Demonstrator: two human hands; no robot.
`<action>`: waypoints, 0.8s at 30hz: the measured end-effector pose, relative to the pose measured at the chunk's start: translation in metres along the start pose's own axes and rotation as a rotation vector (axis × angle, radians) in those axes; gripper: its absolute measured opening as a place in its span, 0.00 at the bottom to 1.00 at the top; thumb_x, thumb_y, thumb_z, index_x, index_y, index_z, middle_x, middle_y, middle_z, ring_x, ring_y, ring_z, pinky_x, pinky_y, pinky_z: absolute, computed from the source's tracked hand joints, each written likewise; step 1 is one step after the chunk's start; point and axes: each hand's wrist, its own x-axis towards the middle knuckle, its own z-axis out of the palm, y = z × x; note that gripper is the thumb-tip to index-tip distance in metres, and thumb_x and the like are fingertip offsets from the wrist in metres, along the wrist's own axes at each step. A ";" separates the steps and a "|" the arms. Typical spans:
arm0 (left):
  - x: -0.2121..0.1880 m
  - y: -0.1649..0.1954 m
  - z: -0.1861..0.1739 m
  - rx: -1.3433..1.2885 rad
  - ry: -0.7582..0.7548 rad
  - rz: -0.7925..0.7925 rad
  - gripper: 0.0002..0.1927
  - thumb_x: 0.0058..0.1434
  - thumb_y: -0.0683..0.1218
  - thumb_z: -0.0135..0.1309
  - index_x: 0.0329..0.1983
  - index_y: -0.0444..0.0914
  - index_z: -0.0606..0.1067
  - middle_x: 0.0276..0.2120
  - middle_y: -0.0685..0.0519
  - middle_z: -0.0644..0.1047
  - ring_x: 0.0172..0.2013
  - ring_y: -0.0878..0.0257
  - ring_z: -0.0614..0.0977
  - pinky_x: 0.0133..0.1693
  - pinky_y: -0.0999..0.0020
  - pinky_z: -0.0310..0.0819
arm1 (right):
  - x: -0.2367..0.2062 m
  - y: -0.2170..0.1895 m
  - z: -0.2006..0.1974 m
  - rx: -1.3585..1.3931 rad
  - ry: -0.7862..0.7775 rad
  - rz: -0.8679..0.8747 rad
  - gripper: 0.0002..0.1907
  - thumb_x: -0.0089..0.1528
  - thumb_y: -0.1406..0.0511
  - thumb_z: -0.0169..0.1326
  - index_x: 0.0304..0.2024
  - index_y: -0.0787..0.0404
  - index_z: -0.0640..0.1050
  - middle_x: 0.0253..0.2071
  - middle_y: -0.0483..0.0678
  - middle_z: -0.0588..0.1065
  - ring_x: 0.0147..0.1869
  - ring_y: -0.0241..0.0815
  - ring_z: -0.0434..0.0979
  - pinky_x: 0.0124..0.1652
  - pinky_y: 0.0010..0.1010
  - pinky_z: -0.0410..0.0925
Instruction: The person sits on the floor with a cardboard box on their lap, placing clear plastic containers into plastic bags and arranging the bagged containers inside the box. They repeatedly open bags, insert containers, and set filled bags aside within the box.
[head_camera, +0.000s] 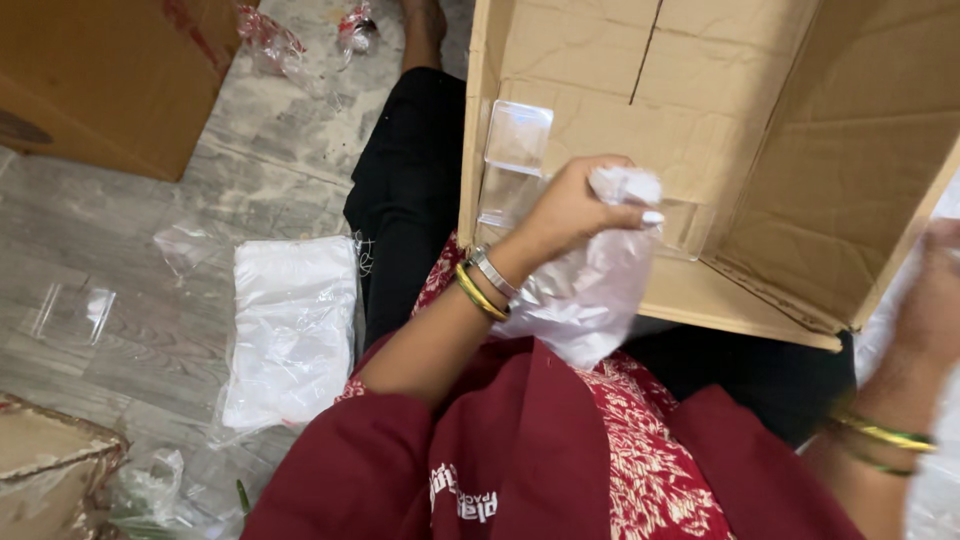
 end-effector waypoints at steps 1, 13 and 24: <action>0.001 -0.006 0.006 -0.017 0.003 0.020 0.12 0.55 0.36 0.67 0.40 0.34 0.77 0.36 0.55 0.80 0.38 0.68 0.81 0.43 0.72 0.79 | -0.011 -0.035 0.007 0.150 -0.034 -0.101 0.01 0.74 0.73 0.61 0.47 0.67 0.83 0.41 0.47 0.78 0.44 0.36 0.76 0.45 0.25 0.70; -0.019 0.017 -0.011 0.053 0.264 0.042 0.11 0.58 0.41 0.65 0.42 0.37 0.77 0.34 0.58 0.80 0.36 0.71 0.80 0.39 0.75 0.77 | -0.044 -0.153 0.062 1.294 -0.516 0.302 0.07 0.67 0.75 0.59 0.48 0.69 0.79 0.39 0.48 0.79 0.39 0.32 0.77 0.42 0.21 0.71; -0.004 -0.002 -0.009 0.064 0.301 0.189 0.05 0.64 0.40 0.62 0.40 0.36 0.78 0.33 0.58 0.80 0.33 0.73 0.79 0.36 0.77 0.75 | -0.032 -0.149 0.073 1.346 -0.389 0.388 0.06 0.66 0.75 0.59 0.46 0.70 0.80 0.40 0.47 0.80 0.39 0.32 0.76 0.44 0.20 0.70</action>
